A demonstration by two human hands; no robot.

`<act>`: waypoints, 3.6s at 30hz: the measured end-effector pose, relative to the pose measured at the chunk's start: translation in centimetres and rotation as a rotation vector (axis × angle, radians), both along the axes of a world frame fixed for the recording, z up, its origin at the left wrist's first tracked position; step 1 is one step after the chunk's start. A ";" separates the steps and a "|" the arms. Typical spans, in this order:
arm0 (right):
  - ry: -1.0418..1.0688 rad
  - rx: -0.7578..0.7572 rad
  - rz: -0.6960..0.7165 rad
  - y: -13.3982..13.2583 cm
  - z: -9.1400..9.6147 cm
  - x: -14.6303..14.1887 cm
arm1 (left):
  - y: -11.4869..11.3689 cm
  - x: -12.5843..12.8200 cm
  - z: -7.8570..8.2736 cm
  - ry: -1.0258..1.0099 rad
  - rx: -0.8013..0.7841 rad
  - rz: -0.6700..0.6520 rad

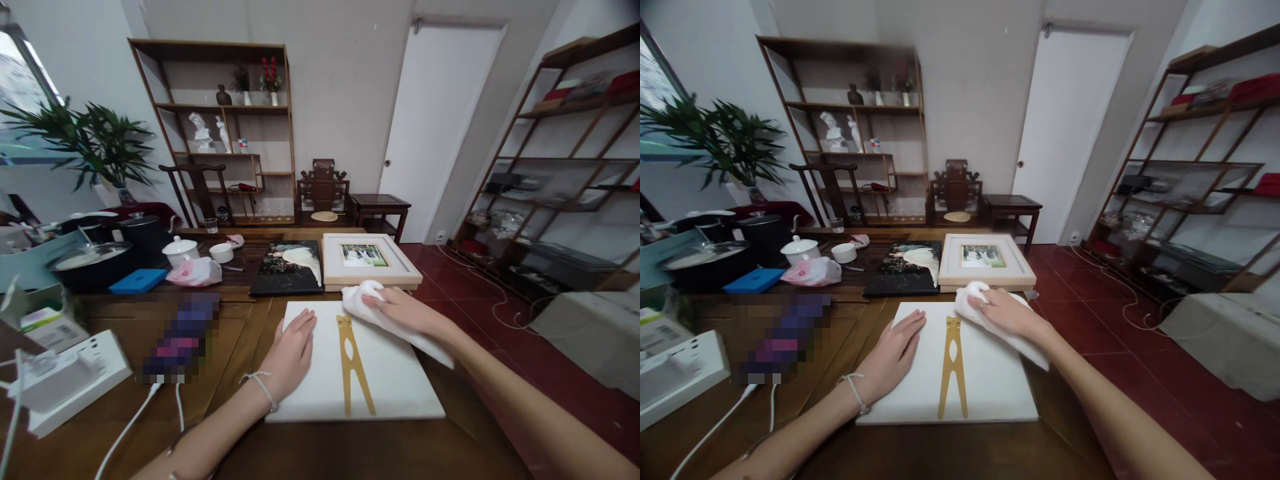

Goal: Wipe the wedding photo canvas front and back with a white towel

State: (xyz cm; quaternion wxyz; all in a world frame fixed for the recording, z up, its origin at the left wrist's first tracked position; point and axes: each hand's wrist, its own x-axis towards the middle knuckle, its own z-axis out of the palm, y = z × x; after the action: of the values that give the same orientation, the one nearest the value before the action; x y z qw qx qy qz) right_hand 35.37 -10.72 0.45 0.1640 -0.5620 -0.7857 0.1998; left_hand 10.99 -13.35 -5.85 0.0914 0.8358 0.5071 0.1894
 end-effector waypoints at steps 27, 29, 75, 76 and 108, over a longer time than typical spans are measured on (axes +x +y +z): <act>-0.289 0.174 0.209 -4.5 -2.2 -0.4 | 0.5 -0.2 0.0 0.064 -0.013 0.012; -0.277 0.177 0.222 -5.3 -2.4 -0.7 | 0.5 -0.2 -0.1 0.051 -0.009 0.013; -0.317 0.279 0.342 -7.6 -3.5 -2.5 | 0.9 0.1 0.0 0.053 -0.115 -0.107; -0.311 0.268 0.367 -8.7 -3.4 -2.3 | 0.9 0.1 0.0 0.049 -0.116 -0.106; -0.327 0.211 0.355 -8.0 -2.1 -3.4 | 1.0 0.0 -0.1 0.023 -0.119 -0.109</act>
State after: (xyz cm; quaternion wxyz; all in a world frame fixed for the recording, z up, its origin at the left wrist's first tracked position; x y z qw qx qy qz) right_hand 31.96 -18.72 -1.68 0.0550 -0.4197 -0.9047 0.0491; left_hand 11.03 -12.39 -5.94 0.1455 0.8574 0.4722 0.1440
